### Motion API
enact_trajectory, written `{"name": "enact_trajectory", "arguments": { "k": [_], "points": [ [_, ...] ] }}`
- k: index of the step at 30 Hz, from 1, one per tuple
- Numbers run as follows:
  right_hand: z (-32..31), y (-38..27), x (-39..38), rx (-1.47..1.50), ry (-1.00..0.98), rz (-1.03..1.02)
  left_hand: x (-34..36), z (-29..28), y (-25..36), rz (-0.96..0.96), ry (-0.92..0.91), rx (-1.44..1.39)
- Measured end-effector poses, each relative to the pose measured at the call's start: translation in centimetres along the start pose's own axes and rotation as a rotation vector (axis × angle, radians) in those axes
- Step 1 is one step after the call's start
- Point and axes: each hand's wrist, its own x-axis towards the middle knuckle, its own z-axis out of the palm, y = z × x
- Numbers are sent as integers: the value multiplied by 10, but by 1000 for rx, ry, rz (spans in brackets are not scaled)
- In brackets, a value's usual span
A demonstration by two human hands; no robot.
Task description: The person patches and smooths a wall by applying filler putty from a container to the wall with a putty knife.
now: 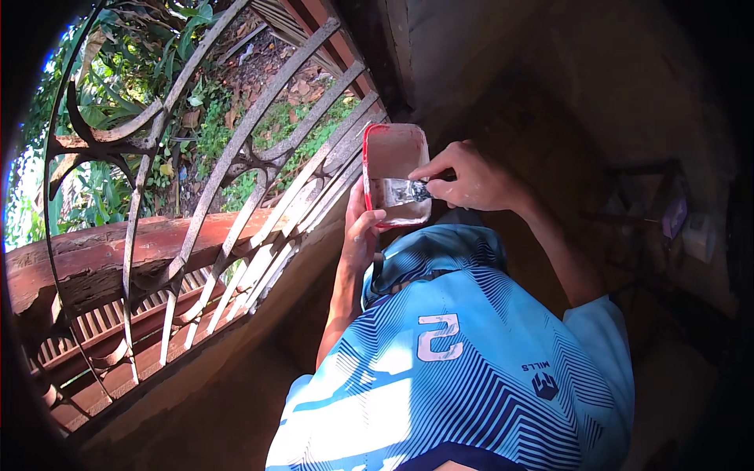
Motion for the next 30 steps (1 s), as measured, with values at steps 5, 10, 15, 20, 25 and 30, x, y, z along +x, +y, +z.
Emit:
{"name": "enact_trajectory", "arguments": {
  "k": [5, 10, 15, 20, 25, 30],
  "points": [
    [-15, 32, -12, 229, -45, 35, -2, -6, -1, 10, -1, 6],
    [-20, 54, -30, 452, -13, 96, -5, -14, -5, 72, 47, -114],
    [-5, 56, -46, 888, 5, 187, 1, -16, -9, 46, 20, -128],
    [12, 37, -55, 1144, 41, 126, 2, -15, -10, 30, 51, -158],
    [4, 9, -46, 1378, 218, -12, 4, -19, -13, 15, 56, -156],
    [-13, -28, -11, 1387, 534, -185, -3, -26, -18, 0, 30, -175]
  ]
}}
